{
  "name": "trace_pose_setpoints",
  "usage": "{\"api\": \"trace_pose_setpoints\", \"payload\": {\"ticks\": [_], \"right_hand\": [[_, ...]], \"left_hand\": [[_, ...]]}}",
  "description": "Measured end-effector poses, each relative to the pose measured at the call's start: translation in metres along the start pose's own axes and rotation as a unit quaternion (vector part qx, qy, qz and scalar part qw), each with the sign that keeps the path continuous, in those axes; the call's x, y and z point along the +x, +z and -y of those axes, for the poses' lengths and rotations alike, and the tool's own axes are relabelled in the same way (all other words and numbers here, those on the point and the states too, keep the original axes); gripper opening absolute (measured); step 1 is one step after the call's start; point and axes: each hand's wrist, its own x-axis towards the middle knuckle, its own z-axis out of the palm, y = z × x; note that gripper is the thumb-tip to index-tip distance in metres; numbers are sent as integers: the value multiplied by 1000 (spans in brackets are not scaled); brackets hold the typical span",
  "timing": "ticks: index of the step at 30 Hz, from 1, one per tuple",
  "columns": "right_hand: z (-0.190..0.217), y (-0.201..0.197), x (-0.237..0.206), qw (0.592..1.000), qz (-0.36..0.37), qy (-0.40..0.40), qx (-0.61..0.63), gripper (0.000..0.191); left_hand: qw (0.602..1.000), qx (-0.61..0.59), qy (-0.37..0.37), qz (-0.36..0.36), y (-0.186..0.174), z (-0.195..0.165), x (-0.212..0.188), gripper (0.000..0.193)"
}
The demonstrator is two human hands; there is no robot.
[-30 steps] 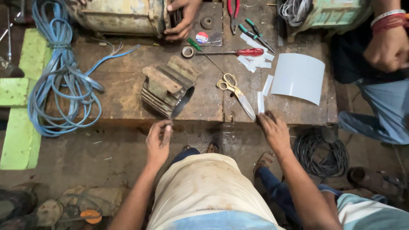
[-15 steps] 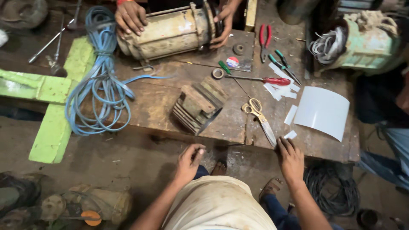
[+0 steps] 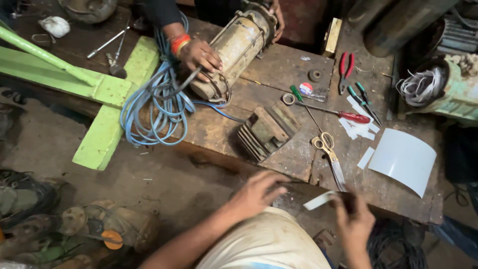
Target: The person cuts small rectangular pieces from a white insulating sheet using scissors and inserts them into the slots of a motor stator. The person repeatedly cuts and places the pieces into the stator slots.
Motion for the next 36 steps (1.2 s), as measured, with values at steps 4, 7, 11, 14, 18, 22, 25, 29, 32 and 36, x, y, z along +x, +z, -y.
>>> {"api": "trace_pose_setpoints", "payload": {"ticks": [4,7,11,14,18,22,25,29,32,36], "right_hand": [[73,26,1,994,84,19,64,12],[105,35,7,994,96,20,45,12],[130,41,5,994,106,14,22,15],[145,40,-3,989,127,-63,35,19],[159,42,-7,989,150,0,16,17],[163,47,-11,990,133,-55,0,18],[157,55,-21,988,113,-95,-32,17],[141,68,-25,996,83,21,9,14],[132,79,-15,935,122,155,293,12],[135,76,-8,962,114,118,216,14]], "left_hand": [[994,-93,-26,51,4,-18,11,33],[998,-66,17,-17,-5,-8,14,24],[997,-80,16,9,-17,14,3,19],[996,-90,7,-13,-20,20,-8,16],[995,-95,-4,-13,-28,17,-14,17],[994,-103,-21,-19,-35,18,-21,17],[990,-136,24,-33,-36,30,-25,19],[967,-256,7,15,-26,41,-23,13],[925,-369,-86,14,-15,33,-16,14],[978,-202,-22,-49,-25,25,-15,21]]}}
